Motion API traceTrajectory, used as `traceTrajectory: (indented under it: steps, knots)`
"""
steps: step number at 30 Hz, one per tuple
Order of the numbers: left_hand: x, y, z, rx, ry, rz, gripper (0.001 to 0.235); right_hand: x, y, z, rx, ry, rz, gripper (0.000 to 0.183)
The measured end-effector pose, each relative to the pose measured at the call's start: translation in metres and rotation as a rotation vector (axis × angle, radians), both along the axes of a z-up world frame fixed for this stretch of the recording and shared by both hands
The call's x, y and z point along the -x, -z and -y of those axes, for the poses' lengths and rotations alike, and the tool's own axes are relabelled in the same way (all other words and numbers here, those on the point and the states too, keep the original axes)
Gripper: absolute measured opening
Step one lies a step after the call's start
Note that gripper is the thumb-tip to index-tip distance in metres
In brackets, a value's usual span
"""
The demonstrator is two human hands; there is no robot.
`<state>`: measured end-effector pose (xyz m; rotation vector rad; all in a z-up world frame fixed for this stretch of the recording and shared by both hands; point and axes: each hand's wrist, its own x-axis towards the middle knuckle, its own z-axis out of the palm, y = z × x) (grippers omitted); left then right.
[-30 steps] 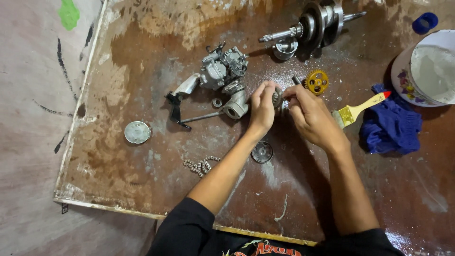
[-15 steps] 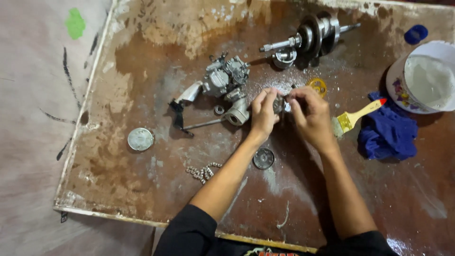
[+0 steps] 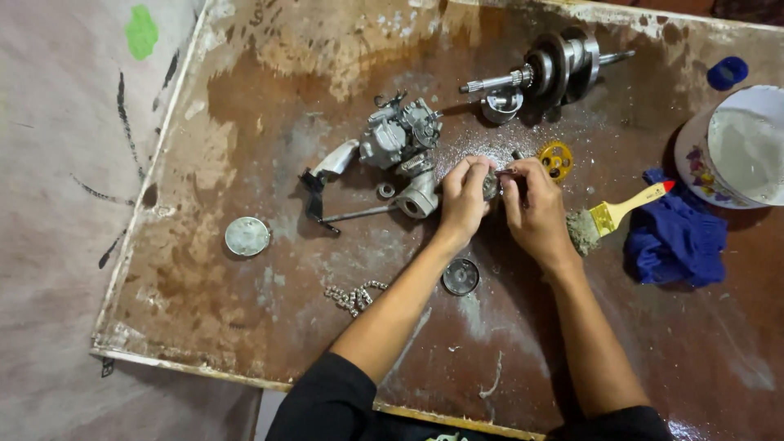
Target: Cleaning and assembling various motorcycle engine components including a carburetor and gears.
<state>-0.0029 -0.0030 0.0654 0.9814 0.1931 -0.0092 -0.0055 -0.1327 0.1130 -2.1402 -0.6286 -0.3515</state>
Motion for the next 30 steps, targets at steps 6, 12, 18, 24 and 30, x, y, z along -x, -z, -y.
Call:
traceTrajectory:
  steps: [6,12,18,24,30]
  knots:
    - [0.002,-0.005,-0.001,0.028,-0.006,0.007,0.018,0.001,-0.008,0.0,-0.043,-0.108,0.001,0.016]
    - [0.001,0.0,-0.001,0.011,0.0,-0.003,0.018,-0.002,0.002,0.007,-0.109,-0.111,-0.105,0.009]
    - [0.0,-0.001,-0.001,0.034,0.024,-0.016,0.017,0.001,-0.009,0.01,-0.226,-0.107,-0.288,0.011]
    - [0.004,-0.008,-0.003,-0.047,0.027,0.018,0.022,0.003,0.003,0.007,-0.331,0.013,-0.274,0.014]
    - [0.001,-0.004,-0.002,-0.035,0.026,-0.03,0.036,0.0,-0.012,0.01,-0.094,-0.108,-0.049,0.011]
